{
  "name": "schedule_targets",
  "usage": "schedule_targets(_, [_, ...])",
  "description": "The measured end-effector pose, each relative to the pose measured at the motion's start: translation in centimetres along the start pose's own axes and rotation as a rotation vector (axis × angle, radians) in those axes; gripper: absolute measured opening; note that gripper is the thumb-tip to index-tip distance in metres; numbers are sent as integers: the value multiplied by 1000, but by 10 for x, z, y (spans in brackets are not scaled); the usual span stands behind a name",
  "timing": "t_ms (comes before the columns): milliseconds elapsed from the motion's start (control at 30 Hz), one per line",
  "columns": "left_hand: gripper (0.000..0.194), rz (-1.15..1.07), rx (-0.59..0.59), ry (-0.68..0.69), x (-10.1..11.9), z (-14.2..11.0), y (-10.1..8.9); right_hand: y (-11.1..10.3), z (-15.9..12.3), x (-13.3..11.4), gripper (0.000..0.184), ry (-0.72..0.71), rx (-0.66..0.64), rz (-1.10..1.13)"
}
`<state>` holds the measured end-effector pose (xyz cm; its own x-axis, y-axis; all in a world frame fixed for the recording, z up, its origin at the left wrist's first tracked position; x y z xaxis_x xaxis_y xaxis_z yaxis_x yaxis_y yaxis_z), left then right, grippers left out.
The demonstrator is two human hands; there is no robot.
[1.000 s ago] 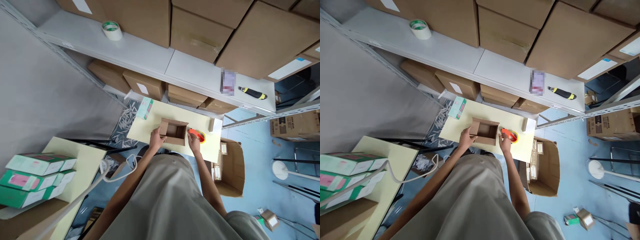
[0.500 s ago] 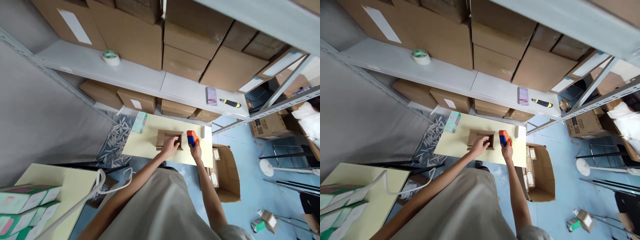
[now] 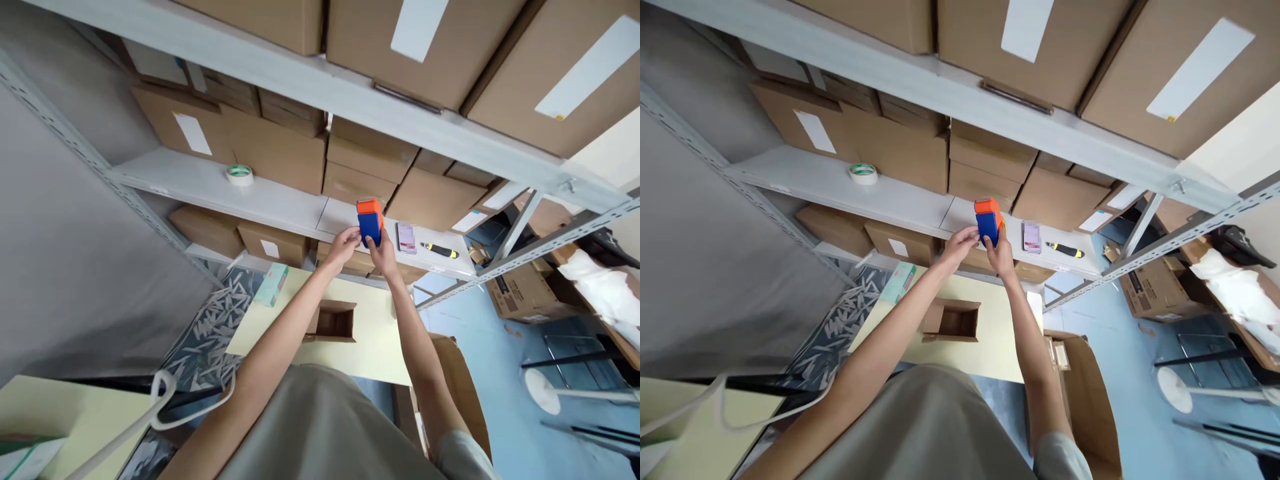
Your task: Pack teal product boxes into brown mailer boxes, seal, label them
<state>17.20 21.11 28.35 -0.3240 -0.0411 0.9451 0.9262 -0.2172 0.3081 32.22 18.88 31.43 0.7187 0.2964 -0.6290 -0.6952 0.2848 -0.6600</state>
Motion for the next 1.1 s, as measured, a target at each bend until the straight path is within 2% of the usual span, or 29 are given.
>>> schedule_targets(100, [47, 56, -34, -30, 9, 9, -10, 13, 58, 9, 48, -29, -114, -182])
schedule_targets(167, [46, 115, -19, -32, 0, 0, -18, 25, 83, 20, 44, -14, -201, -336])
schedule_targets(267, [42, 204, 64, -26, -31, -32, -40, 42, 99, 37, 41, 23, -332, -503])
schedule_targets(300, [39, 238, 90, -33, -44, -46, -49, 44, 99, 40, 43, 14, -342, -521])
schedule_targets(367, [34, 285, 162, -66, -72, -79, -74, 44, 90, 44, 52, -43, -279, -518])
schedule_targets(433, [30, 330, 274, -136, -101, -115, -104, 40, 64, 46, 60, -104, -148, -489])
schedule_targets(533, [32, 422, 486, -288, -139, -170, -146, 39, -14, 57, 63, -102, 28, -373])
schedule_targets(600, [39, 503, 556, -415, -162, -199, -162, 46, -86, 70, 63, 29, 92, -264])
schedule_targets(633, [42, 544, 544, -477, -173, -210, -164, 52, -124, 79, 65, 148, 84, -220])
schedule_targets(667, [44, 579, 502, -529, -183, -218, -163, 62, -162, 88, 69, 293, 22, -179])
schedule_targets(733, [48, 627, 375, -592, -197, -228, -154, 87, -230, 101, 77, 567, -220, -115])
schedule_targets(800, [58, 668, 285, -602, -202, -233, -145, 109, -276, 98, 78, 645, -416, -70])
schedule_targets(867, [77, 731, 280, -582, -197, -237, -143, 121, -296, 84, 72, 623, -490, -58])
schedule_targets(933, [93, 797, 332, -542, -183, -247, -150, 127, -299, 62, 66, 567, -480, -60])
schedule_targets(1033, [98, 829, 450, -501, -152, -281, -177, 137, -292, 19, 62, 449, -473, -58])
schedule_targets(1100, [94, 783, 544, -515, -128, -322, -204, 150, -290, -16, 61, 353, -491, -62])
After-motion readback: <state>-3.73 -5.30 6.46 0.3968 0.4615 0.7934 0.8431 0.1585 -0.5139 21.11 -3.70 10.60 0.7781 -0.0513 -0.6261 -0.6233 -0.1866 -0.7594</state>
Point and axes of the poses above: each hand's wrist, its own z-axis towards the middle knuckle, its own y-axis out of the palm, x = y × z, the point moved 5 cm from there along z, towards the middle knuckle, and after that the axes turned 5 degrees about -z, right-handed, at the moved point
